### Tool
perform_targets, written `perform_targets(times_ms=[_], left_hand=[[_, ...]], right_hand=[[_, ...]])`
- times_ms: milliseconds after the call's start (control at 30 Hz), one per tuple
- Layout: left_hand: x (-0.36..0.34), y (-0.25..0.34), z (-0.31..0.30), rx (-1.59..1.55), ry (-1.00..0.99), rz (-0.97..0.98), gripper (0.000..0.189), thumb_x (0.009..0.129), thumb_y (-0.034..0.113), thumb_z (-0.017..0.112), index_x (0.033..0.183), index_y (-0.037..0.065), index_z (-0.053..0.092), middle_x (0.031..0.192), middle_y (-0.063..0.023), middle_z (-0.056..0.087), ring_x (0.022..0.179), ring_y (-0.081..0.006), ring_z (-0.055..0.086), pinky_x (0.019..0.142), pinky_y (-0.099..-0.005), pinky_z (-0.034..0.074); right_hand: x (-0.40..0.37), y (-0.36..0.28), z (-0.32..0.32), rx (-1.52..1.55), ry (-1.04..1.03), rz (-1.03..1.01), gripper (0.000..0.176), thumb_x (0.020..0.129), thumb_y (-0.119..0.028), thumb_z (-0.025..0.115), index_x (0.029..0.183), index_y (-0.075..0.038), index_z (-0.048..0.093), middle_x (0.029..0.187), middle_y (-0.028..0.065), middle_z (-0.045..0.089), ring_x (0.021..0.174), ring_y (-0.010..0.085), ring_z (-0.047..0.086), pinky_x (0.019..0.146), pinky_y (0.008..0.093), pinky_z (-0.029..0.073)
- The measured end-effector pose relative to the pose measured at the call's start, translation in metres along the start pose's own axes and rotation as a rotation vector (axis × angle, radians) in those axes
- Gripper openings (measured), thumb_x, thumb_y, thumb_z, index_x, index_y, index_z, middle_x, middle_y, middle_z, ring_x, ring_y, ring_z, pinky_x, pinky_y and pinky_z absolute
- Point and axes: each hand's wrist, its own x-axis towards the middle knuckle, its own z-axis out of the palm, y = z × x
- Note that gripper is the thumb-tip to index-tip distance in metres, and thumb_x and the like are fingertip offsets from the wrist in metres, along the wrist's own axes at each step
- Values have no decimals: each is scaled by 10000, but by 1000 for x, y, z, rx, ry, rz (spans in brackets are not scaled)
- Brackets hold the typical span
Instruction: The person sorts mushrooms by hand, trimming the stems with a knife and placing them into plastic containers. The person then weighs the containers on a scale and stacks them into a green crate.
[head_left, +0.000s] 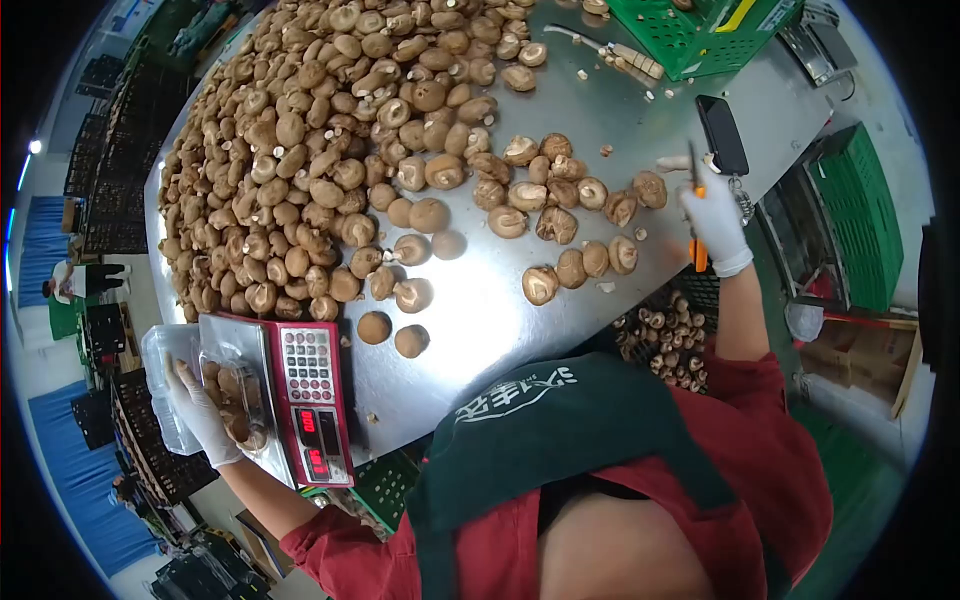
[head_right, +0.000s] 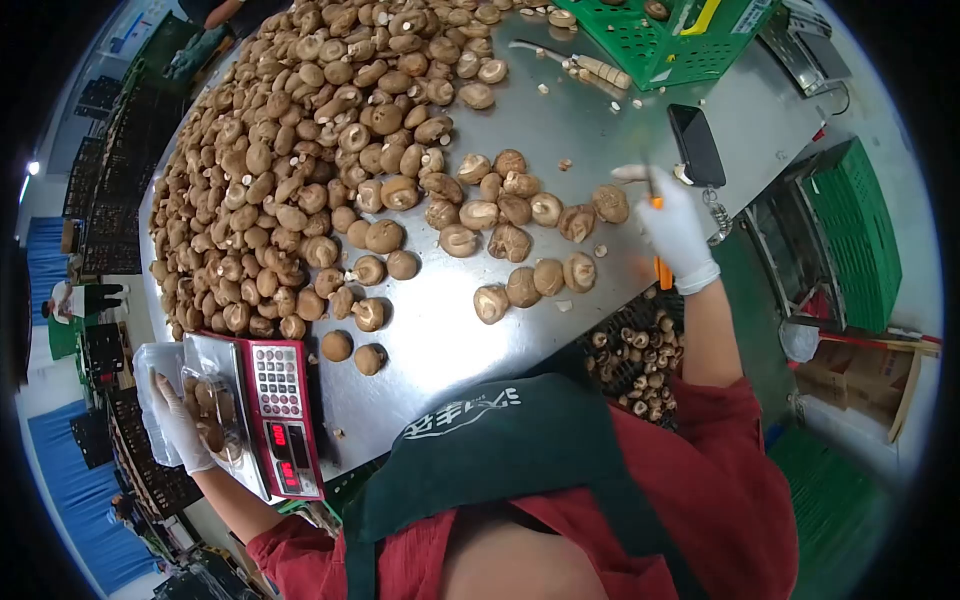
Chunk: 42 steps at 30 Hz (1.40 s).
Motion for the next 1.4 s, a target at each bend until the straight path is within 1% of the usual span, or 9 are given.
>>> perform_targets(times_ms=[33,167,300,433,667,800,1100,1300,1400], left_hand=[[-3,26,0,-24,50,15,506,1038,361,455,1401,8,471,1356,-175,520,1257,-250,494,1055,-357,389],[-69,167,34,-126,-32,166,409,958,157,582,1335,10,522,1250,-146,571,1134,-248,562,1010,-356,423],[-177,217,151,-675,-850,271,834,721,112,796,1422,-30,368,1406,-233,433,1273,-342,464,1080,-398,367],[-190,289,195,-492,-661,513,1203,597,273,903,1479,-73,162,1523,-326,179,1422,-473,201,1164,-499,236],[-141,329,237,-552,-535,457,1322,501,253,942,1511,-24,134,1535,-334,153,1422,-490,205,1156,-488,271],[-115,344,247,-559,-631,532,1333,466,263,957,1522,33,177,1564,-275,153,1414,-435,281,1153,-462,310],[-182,386,236,-750,-735,622,1240,524,282,939,1522,67,235,1492,-316,246,1349,-478,356,1081,-505,382],[-250,427,242,-1009,-941,780,1177,541,233,923,1503,86,261,1458,-321,256,1347,-519,305,1112,-509,336],[-276,449,238,-1109,-1013,1034,1071,545,257,895,1452,90,350,1447,-327,283,1333,-519,326,1118,-509,326]], right_hand=[[0,-12,-10,165,-14,279,436,802,22,456,1200,-22,629,1163,89,654,981,164,616,847,278,486],[14,41,-27,669,-4,153,498,770,-26,443,1235,48,604,1383,186,538,1270,238,512,1056,315,393],[42,76,-11,996,-261,5,414,833,-65,474,1193,81,615,1496,180,423,1410,285,377,1197,381,260],[78,46,23,932,-439,-68,361,851,-100,475,1118,60,658,1487,189,435,1386,281,408,1167,339,304],[141,8,75,740,-827,-113,258,808,-163,508,868,24,675,1470,217,455,1291,247,475,1069,330,368],[149,-21,93,619,-961,-16,182,764,-134,526,754,17,627,1367,214,558,995,219,589,902,296,465],[100,25,25,432,-873,-164,306,901,-253,529,735,-22,641,1192,154,684,1059,229,605,949,311,443],[-31,39,-77,451,-436,192,207,831,-205,534,766,-19,599,1091,166,688,893,170,581,772,287,446],[-88,66,-112,315,-385,318,329,840,-231,523,993,22,667,1082,135,693,784,123,559,671,267,429]])
